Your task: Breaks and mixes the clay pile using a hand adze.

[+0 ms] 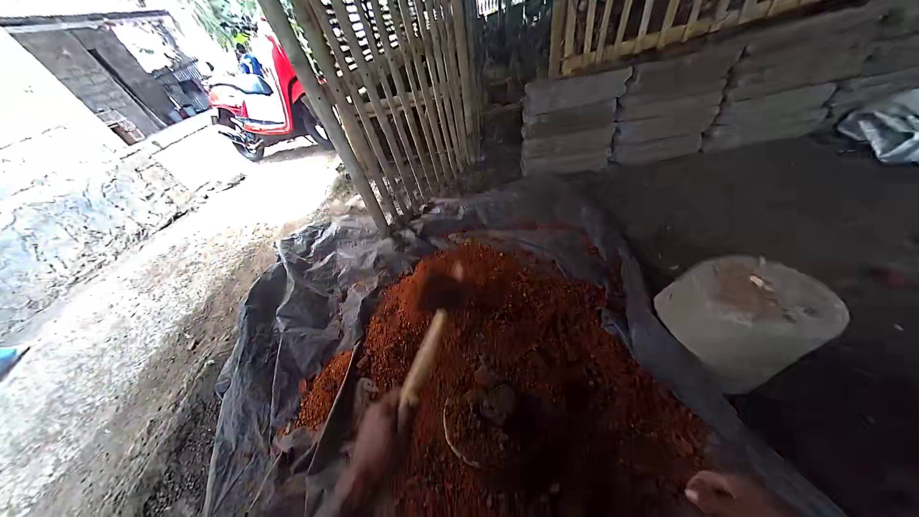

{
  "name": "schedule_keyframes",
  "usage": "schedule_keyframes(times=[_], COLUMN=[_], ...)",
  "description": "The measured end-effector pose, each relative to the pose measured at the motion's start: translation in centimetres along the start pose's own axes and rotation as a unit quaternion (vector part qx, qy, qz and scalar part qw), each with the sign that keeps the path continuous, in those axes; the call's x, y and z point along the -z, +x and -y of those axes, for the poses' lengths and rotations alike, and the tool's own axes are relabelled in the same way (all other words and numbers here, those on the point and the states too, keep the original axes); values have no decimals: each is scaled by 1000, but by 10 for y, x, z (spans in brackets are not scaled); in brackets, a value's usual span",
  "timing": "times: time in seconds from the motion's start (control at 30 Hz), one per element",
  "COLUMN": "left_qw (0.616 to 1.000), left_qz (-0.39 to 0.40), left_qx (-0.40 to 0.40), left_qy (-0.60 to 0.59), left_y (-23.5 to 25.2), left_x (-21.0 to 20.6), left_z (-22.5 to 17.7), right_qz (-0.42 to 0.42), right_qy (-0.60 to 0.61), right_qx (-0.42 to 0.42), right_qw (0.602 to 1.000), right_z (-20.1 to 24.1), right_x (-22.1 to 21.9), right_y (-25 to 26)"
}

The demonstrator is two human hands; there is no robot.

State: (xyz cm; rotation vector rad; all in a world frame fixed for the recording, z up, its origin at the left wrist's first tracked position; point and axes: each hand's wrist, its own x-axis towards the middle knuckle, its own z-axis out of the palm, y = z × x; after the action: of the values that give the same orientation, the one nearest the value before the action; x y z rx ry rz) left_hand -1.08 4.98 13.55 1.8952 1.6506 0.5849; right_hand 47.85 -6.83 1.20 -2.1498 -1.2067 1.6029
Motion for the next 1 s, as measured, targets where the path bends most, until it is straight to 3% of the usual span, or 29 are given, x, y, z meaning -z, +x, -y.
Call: schedule_keyframes(times=[0.07, 0.13, 0.2, 0.27, 0.3, 0.33, 0.37, 0.4, 0.47, 0.57, 0.67, 0.77, 0.83, 0.9, 0.93, 0.97, 1.0], left_qw=[980, 943, 933, 972, 994, 994, 960, 930, 923, 960, 997, 953, 935, 972, 994, 986, 950], left_qz=[-98, -142, -160, -120, -53, 68, 187, 252, 265, 189, -8, -112, -118, -76, -2, 126, 228], left_qx=[-132, -223, -252, -175, -91, 32, 145, 199, 204, 132, -70, -236, -271, -201, -111, 23, 125], left_qy=[-112, -200, -203, -97, -3, 85, 147, 176, 191, 157, 34, -155, -198, -94, 16, 110, 171], left_y=[9, 18, 17, -4, -19, -29, -29, -27, -20, -11, 2, 22, 26, 11, -1, -8, -7], left_x=[24, 32, 19, -17, -37, -53, -70, -84, -83, -41, 1, 18, 2, -31, -46, -59, -77], left_z=[-25, -43, -34, 5, 24, 36, 44, 55, 60, 33, -1, -39, -37, -2, 13, 20, 30], right_qz=[-8, -10, -13, -9, -4, 1, 5, 7, 4, -5, 1, -3, -9, -9, -7, -5, -4], right_qy=[8, 10, 8, 5, 5, 3, 0, -4, -10, -7, -4, -8, -3, -5, -8, -10, -11], right_qx=[-3, -26, -38, -37, -37, -39, -42, -45, -46, -38, -42, -58, -52, -39, -34, -31, -30], right_qw=[1000, 1000, 999, 999, 999, 999, 999, 999, 999, 999, 999, 998, 999, 999, 999, 999, 999], right_z=[-13, -15, -6, -2, -3, -5, -8, -11, -10, -13, -20, -21, -18, -14, -13, -12, -13], right_x=[-1, 0, 3, 3, 2, 2, 1, -1, 3, 3, 0, -1, 0, 0, 1, 1, 0], right_y=[4, 4, 3, 3, 2, 3, 4, 4, 4, -2, -1, -1, 0, 1, 1, 1, 1])
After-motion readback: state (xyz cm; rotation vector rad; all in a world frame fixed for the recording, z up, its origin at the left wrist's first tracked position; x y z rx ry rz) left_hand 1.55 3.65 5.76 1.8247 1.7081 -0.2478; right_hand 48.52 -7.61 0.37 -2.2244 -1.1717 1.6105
